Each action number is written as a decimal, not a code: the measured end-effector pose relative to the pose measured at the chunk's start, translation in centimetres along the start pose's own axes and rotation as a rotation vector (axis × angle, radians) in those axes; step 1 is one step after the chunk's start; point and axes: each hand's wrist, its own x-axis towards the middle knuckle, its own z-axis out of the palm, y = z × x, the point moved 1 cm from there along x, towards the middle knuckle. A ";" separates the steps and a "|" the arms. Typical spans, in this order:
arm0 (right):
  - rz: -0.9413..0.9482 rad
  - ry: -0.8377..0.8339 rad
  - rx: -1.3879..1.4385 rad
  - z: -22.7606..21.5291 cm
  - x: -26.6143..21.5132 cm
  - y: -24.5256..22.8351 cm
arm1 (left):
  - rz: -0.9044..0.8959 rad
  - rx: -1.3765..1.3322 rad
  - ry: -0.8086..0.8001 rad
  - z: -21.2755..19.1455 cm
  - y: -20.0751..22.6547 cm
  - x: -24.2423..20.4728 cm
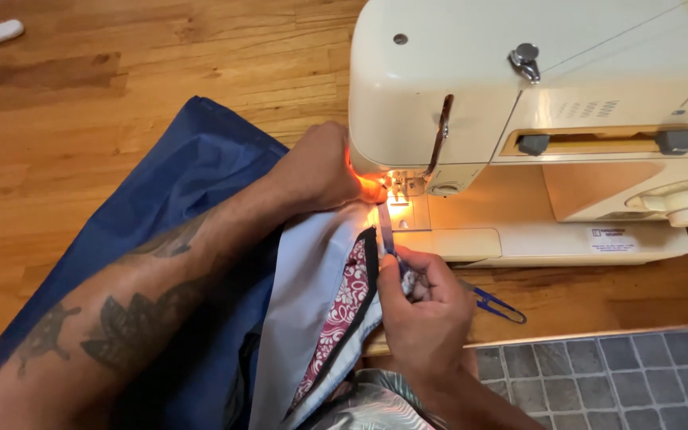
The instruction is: Trimming fabric with scissors and positioning it under a sewing machine needle for stitching
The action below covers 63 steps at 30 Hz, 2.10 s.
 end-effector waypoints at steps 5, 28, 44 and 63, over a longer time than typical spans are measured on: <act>0.002 0.022 -0.081 -0.3 -0.5 0.2 | 0.004 -0.047 0.008 0.8 -0.5 0.1; -0.196 -0.332 -0.548 -1.1 5.1 -2.1 | 0.200 0.148 0.114 -1.9 -3.0 4.7; -0.188 -0.257 -0.410 -1.5 5.1 -0.4 | 0.293 0.311 0.166 -1.0 0.1 5.7; -0.162 -0.227 -0.307 -1.8 4.7 -0.4 | 0.294 0.765 0.477 4.0 1.9 -10.8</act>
